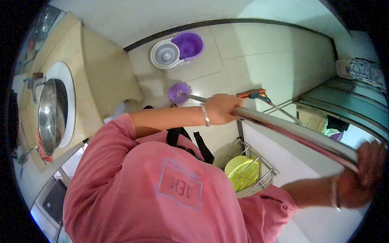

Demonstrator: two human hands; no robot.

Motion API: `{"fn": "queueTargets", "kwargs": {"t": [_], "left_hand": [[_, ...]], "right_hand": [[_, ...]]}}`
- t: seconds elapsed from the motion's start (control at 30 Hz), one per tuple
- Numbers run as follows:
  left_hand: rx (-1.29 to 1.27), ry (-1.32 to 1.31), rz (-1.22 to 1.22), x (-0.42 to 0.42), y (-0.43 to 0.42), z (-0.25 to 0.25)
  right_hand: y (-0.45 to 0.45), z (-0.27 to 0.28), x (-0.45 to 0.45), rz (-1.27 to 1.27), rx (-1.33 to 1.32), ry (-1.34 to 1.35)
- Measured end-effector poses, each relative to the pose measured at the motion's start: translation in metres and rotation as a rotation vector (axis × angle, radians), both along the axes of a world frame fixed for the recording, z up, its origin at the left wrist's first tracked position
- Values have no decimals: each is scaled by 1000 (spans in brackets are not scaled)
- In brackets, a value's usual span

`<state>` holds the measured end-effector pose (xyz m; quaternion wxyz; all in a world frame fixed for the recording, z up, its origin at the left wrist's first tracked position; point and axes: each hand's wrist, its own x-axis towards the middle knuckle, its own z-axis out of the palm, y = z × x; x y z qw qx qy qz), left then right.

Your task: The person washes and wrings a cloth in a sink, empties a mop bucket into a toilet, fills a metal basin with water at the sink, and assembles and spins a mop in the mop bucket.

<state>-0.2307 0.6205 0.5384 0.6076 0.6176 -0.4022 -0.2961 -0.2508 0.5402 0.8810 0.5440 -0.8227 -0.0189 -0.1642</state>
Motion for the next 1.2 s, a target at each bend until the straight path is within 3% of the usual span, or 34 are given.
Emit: {"fn": "queueTargets", "kwargs": {"t": [0.03,0.1,0.23,0.47,0.57,0.67,0.9,1.0,1.13,1.2], "left_hand": [[-2,14,-41,8,1,26],[-245,-51,85,6,-16,63],[-399,-136,184,32,-28,119],[-441,-255,290,125,-4,125],[-366,-223,207,165,12,115],[-273,-209,148,202,24,96],[-187,-258,215,287,-16,16],[43,-211,318,302,-42,-15],[375,-41,343,280,-44,-78],[417,-10,383,260,-26,-100]], "right_hand": [[9,26,21,214,91,173],[26,66,21,148,102,83],[51,121,13,109,82,7],[76,122,67,42,111,-182],[83,123,84,-132,36,-176],[85,101,121,-81,254,-151],[57,4,233,-57,248,-93],[25,-45,265,-103,156,-36],[8,-124,269,34,81,39],[6,-136,264,94,151,54]]}}
